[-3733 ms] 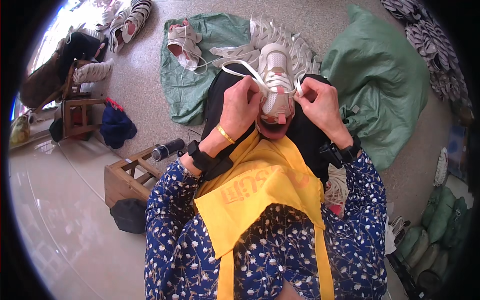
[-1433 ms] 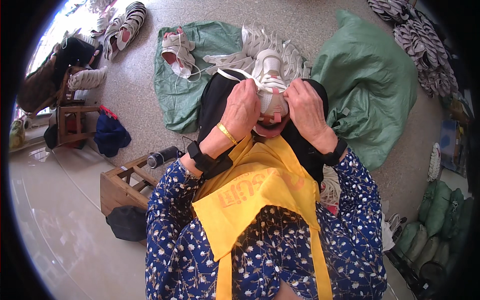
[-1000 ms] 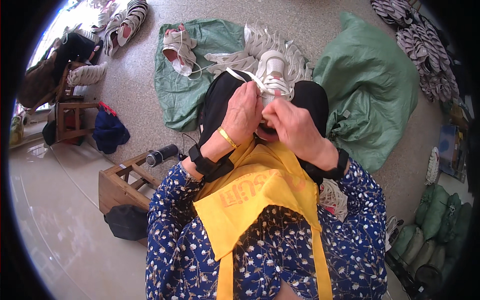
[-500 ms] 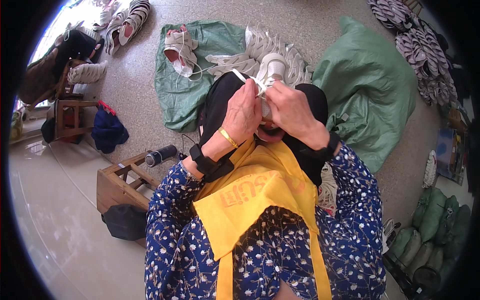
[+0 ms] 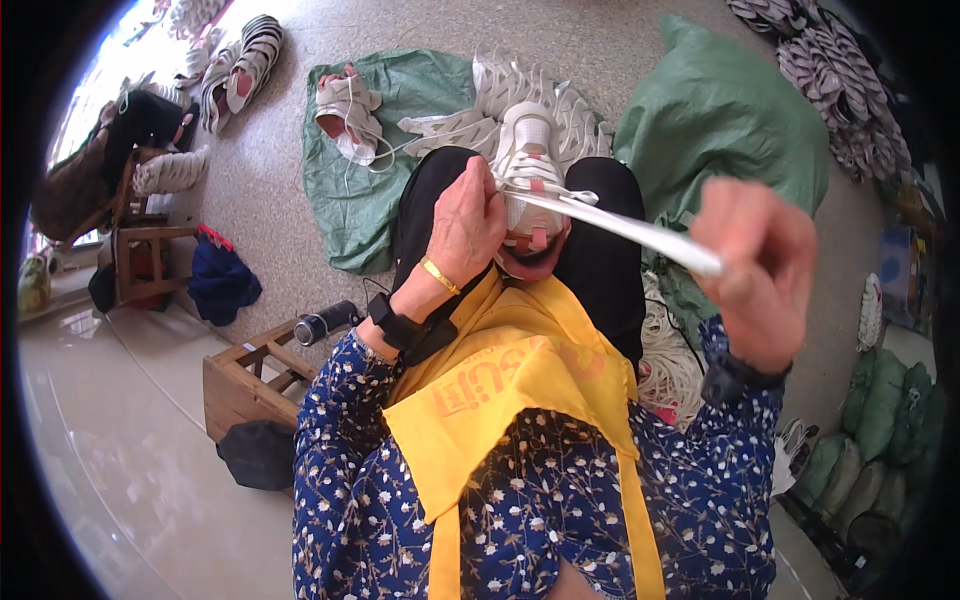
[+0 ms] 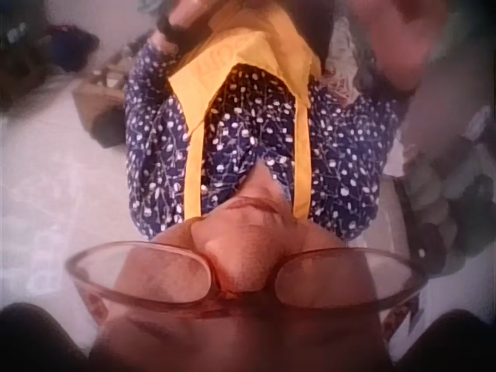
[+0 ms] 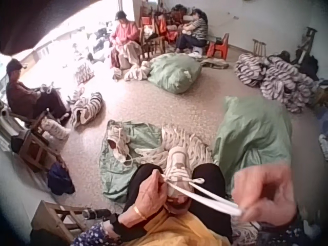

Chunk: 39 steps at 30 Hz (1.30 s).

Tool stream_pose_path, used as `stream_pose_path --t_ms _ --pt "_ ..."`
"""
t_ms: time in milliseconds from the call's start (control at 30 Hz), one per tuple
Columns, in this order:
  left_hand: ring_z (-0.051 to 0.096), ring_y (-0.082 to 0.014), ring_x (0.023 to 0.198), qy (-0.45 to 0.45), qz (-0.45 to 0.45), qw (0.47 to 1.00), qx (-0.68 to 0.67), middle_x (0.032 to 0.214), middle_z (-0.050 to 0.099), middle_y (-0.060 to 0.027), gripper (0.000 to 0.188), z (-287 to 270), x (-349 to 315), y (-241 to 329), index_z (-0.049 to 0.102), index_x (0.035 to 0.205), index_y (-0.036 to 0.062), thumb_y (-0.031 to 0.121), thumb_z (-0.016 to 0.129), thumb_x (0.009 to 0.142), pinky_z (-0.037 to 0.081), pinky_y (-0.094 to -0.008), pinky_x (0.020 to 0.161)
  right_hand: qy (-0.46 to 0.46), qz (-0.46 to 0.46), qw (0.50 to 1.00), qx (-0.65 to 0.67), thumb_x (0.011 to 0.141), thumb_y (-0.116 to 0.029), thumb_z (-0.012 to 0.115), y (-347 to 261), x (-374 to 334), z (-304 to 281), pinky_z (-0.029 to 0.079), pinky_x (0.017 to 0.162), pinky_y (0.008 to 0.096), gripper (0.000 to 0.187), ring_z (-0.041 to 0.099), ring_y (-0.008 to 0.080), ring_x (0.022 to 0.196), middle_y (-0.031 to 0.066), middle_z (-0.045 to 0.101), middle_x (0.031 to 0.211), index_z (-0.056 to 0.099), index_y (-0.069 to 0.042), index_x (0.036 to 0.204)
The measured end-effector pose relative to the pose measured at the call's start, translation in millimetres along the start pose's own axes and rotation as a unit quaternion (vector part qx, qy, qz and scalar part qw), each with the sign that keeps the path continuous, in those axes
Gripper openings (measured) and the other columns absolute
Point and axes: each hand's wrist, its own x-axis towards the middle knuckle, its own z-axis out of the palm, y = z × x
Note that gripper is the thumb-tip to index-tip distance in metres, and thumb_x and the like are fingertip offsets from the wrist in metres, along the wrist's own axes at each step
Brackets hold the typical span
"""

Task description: The person sits on the floor and laces a white sneaker with pink accents. They thread a white shoelace through the eyelets, pull it tight, and tie a knot. The person then picks up a second shoe and begins the same lacing process.

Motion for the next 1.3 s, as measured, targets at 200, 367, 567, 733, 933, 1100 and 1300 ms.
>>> stream_pose_path --t_ms 200,367,567,733,933,1100,1300 --pt "0.062 -0.0213 0.061 -0.029 -0.028 0.999 -0.003 0.072 0.060 -0.0097 0.019 -4.1 5.2 7.0 0.053 0.087 0.0010 0.004 0.072 0.087 0.050 -0.0325 0.059 -0.003 0.025 0.987 0.161 0.101 -0.013 0.064 25.9 35.8 -13.9 0.028 0.048 0.0183 0.014 0.038 -0.0005 0.054 -0.0033 0.056 0.074 0.068 0.001 0.101" --pt "0.064 -0.0142 0.067 -0.055 -0.035 0.998 -0.008 0.077 0.064 -0.0079 0.014 -12.1 8.1 21.1 0.057 0.088 0.0003 0.001 0.072 0.088 0.051 -0.0294 0.062 -0.022 0.024 0.990 0.140 0.102 -0.019 0.064 39.9 37.7 -9.9 0.027 0.047 0.0170 0.019 0.039 -0.0011 0.054 -0.0031 0.056 0.076 0.065 0.000 0.106" --pt "0.073 -0.0176 0.075 -0.114 -0.019 0.989 -0.090 0.094 0.074 -0.0119 0.016 -12.1 11.9 43.4 0.060 0.105 0.0009 0.001 0.069 0.092 0.055 -0.0290 0.067 -0.076 0.016 0.986 0.145 0.102 -0.019 0.066 35.0 49.6 2.7 0.030 0.050 0.0167 0.017 0.042 -0.0009 0.057 -0.0017 0.067 0.081 0.069 -0.002 0.101" --pt "0.072 -0.0144 0.073 -0.166 -0.073 0.956 -0.231 0.086 0.074 -0.0082 0.016 4.4 3.1 28.0 0.058 0.107 -0.0001 0.004 0.068 0.096 0.055 -0.0272 0.066 -0.068 0.058 0.985 0.147 0.097 -0.015 0.072 31.5 45.8 10.7 0.045 0.059 0.0183 0.014 0.059 0.0050 0.067 -0.0007 0.067 0.079 0.073 -0.001 0.098" --pt "0.068 -0.0079 0.078 -0.166 -0.086 0.940 -0.287 0.089 0.072 -0.0041 0.006 -5.2 8.4 36.0 0.056 0.099 -0.0007 0.001 0.060 0.102 0.052 -0.0221 0.068 0.008 -0.015 0.994 0.111 0.107 -0.020 0.059 56.1 29.6 -26.3 0.032 0.050 0.0174 0.017 0.046 0.0008 0.060 -0.0004 0.063 0.080 0.065 -0.005 0.102" --pt "0.058 -0.0073 0.075 -0.140 -0.116 0.941 -0.284 0.089 0.068 -0.0033 0.023 -24.1 -0.3 21.6 0.056 0.096 0.0031 0.019 0.051 0.111 0.050 -0.0239 0.072 0.050 0.100 0.992 0.060 0.110 -0.027 0.052 77.6 -16.5 -75.9 0.034 0.049 0.0173 0.024 0.049 0.0014 0.059 -0.0001 0.058 0.076 0.052 -0.009 0.093" --pt "0.057 -0.0077 0.073 -0.103 -0.208 0.901 -0.366 0.088 0.067 -0.0033 0.025 -34.0 -8.4 15.5 0.054 0.094 0.0071 0.025 0.051 0.111 0.047 -0.0239 0.067 0.094 0.292 0.946 -0.102 0.108 -0.022 0.053 121.6 -91.9 -119.2 0.035 0.047 0.0190 0.025 0.046 0.0020 0.052 -0.0040 0.055 0.066 0.052 -0.010 0.086"
